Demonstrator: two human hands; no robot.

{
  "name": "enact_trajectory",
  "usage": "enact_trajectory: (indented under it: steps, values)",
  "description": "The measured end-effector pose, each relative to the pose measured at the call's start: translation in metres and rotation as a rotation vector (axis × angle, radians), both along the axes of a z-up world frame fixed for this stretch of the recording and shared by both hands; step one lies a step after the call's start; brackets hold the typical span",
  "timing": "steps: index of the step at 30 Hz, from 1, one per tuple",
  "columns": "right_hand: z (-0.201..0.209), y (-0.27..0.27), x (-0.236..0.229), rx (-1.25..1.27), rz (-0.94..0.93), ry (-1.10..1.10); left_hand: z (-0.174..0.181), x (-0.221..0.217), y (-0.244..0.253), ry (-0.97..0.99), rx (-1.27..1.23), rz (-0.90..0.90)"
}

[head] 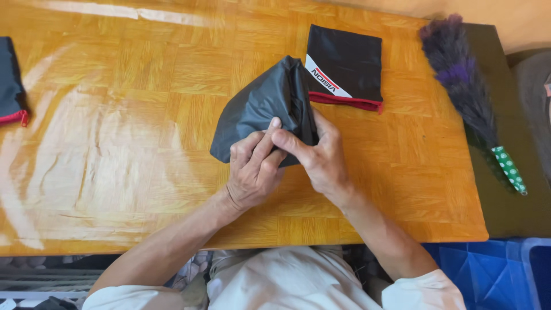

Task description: The person folds a black fabric item, places it inside a black zippered pouch, and zips the pouch closed by hand.

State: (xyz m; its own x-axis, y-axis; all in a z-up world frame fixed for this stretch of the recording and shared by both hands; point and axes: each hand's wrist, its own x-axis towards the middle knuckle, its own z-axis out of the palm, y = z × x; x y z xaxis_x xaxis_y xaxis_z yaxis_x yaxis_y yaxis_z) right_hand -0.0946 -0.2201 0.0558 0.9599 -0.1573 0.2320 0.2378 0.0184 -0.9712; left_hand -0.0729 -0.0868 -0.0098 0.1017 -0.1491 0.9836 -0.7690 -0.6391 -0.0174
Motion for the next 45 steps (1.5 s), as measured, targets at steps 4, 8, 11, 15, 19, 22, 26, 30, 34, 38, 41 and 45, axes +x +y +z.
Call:
enact_trajectory:
  steps: [4,8,11,15,19,22,26,30,34,38,41,45]
  values:
    - [-0.006,-0.032,0.031,-0.053,0.113,-0.011,0.008,-0.012,-0.001,0.248,0.055,-0.106]
    - [0.002,-0.069,0.049,-0.151,0.320,-0.016,0.030,0.015,0.031,0.518,-0.201,-0.361]
    - [0.013,-0.084,0.053,-0.242,0.503,-0.030,0.041,0.036,0.059,0.867,-0.251,-0.647]
    - [0.015,-0.081,0.062,-0.367,0.653,-0.083,0.023,0.040,0.060,1.262,-0.321,-1.194]
    - [-0.019,-0.081,0.065,-0.135,0.533,-0.019,0.012,0.044,0.068,1.208,-0.321,-1.096]
    - [-0.030,-0.064,0.055,-0.004,0.324,-0.075,0.008,0.048,0.065,1.052,-0.329,-0.961]
    - [-0.038,-0.041,0.038,-0.101,0.145,-0.290,0.012,0.045,0.066,0.988,-0.337,-0.839]
    - [-0.027,-0.027,0.031,-0.387,0.067,-0.552,0.008,0.046,0.072,0.913,-0.317,-0.775]
    - [-0.029,-0.026,0.035,-0.413,0.045,-0.580,0.005,0.048,0.069,0.860,-0.304,-0.752]
    - [-0.027,-0.019,0.032,-0.334,0.031,-0.541,0.003,0.047,0.065,0.815,-0.355,-0.722]
    - [-0.030,-0.014,0.034,-0.283,0.001,-0.522,0.006,0.046,0.062,0.774,-0.388,-0.700]
    - [-0.034,-0.012,0.039,-0.341,-0.063,-0.544,0.007,0.046,0.062,0.688,-0.406,-0.674]
